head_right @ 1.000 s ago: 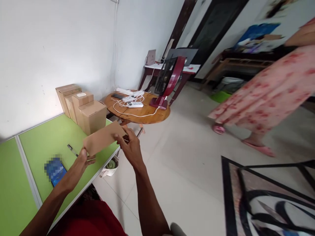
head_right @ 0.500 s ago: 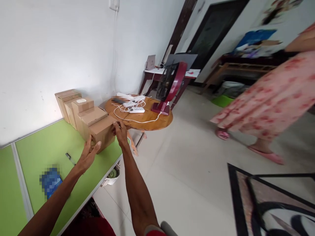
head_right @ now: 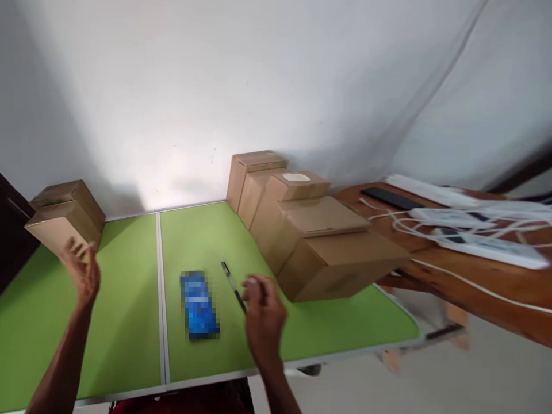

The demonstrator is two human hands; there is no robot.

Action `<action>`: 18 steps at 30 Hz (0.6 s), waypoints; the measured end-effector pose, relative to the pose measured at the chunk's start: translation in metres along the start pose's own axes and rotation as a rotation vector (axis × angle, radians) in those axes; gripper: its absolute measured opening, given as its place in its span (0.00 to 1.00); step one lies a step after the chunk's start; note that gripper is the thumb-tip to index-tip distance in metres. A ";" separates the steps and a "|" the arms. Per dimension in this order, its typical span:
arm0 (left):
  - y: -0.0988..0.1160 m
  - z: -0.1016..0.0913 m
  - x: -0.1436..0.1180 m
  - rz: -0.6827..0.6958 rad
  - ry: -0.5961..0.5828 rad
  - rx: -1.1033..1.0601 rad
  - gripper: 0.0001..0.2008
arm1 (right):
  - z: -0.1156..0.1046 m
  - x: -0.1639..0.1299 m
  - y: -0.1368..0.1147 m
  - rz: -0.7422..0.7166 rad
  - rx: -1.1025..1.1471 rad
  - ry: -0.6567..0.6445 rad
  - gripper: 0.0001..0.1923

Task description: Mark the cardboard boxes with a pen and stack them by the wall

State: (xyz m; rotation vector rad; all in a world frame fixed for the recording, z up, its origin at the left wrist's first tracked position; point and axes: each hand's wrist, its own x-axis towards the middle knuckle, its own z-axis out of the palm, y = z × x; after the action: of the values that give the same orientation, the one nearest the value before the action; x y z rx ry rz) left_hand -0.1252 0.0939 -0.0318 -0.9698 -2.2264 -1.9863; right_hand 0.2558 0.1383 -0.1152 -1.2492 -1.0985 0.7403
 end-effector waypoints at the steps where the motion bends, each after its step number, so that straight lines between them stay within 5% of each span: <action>1: -0.006 -0.021 0.026 -0.005 0.102 0.031 0.52 | 0.029 -0.010 -0.009 0.002 0.042 -0.164 0.21; 3: -0.018 -0.054 0.070 -0.034 0.259 0.076 0.52 | 0.091 -0.027 -0.026 -0.026 0.120 -0.511 0.24; 6: -0.041 -0.082 0.119 -0.124 0.380 0.076 0.39 | 0.179 -0.049 -0.045 -0.085 0.185 -0.929 0.28; 11: -0.078 -0.092 0.170 -0.238 0.286 -0.058 0.26 | 0.295 -0.073 -0.065 -0.075 0.137 -1.153 0.44; 14: -0.095 -0.092 0.166 -0.257 0.140 -0.115 0.29 | 0.341 -0.077 -0.080 0.004 0.109 -1.239 0.59; 18: -0.111 -0.086 0.116 -0.220 -0.039 -0.136 0.56 | 0.371 -0.079 -0.087 0.092 0.095 -1.249 0.61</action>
State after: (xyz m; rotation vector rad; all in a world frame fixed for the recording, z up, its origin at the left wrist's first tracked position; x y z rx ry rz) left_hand -0.3017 0.0667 -0.0685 -0.8113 -2.3368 -2.2534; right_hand -0.1277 0.1812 -0.0644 -0.6717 -1.9451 1.7182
